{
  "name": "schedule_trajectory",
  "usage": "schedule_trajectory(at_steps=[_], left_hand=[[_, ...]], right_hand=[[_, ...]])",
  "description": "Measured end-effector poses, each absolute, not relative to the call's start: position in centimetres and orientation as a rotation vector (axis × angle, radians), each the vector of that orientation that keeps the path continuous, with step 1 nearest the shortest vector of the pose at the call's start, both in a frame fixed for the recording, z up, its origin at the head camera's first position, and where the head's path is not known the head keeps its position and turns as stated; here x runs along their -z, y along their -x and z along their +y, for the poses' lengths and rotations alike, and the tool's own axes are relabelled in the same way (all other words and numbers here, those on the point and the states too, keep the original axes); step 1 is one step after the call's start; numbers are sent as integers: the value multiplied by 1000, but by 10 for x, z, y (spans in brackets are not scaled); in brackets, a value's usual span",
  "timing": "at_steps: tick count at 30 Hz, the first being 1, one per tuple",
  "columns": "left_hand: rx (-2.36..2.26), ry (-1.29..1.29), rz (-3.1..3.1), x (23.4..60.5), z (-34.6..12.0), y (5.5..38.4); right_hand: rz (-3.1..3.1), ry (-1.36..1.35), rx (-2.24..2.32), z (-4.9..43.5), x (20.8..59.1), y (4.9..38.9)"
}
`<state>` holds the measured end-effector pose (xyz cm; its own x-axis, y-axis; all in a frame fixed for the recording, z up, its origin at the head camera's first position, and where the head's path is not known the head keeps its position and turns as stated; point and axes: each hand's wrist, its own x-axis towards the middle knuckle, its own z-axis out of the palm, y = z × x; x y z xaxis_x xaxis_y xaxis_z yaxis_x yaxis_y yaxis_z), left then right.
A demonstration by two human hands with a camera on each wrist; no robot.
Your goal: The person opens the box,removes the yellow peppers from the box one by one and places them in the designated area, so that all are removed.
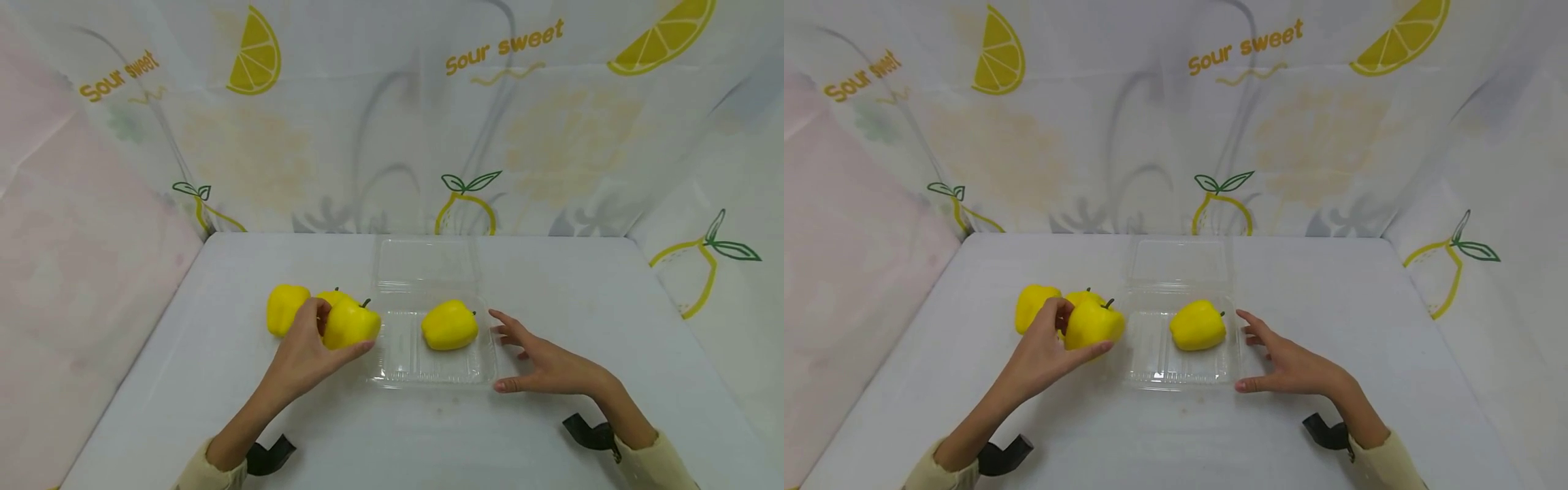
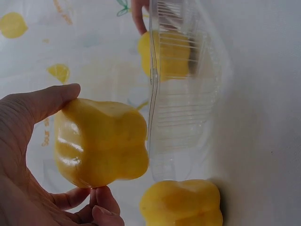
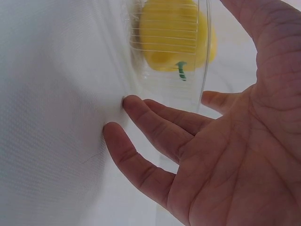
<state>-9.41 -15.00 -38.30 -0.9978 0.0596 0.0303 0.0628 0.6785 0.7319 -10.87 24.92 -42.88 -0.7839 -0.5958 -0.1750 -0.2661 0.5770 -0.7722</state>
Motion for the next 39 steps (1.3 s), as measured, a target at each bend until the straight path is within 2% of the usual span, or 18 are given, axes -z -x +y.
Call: schedule_trajectory(at_steps=[15, 39], left_hand=[[1112, -18, -2980, 376, -160, 85], [900, -59, -3174, 376, -178, 73]], right_hand=[[2404, 710, 1067, 249, 430, 109], [2397, 700, 1072, 249, 429, 108]])
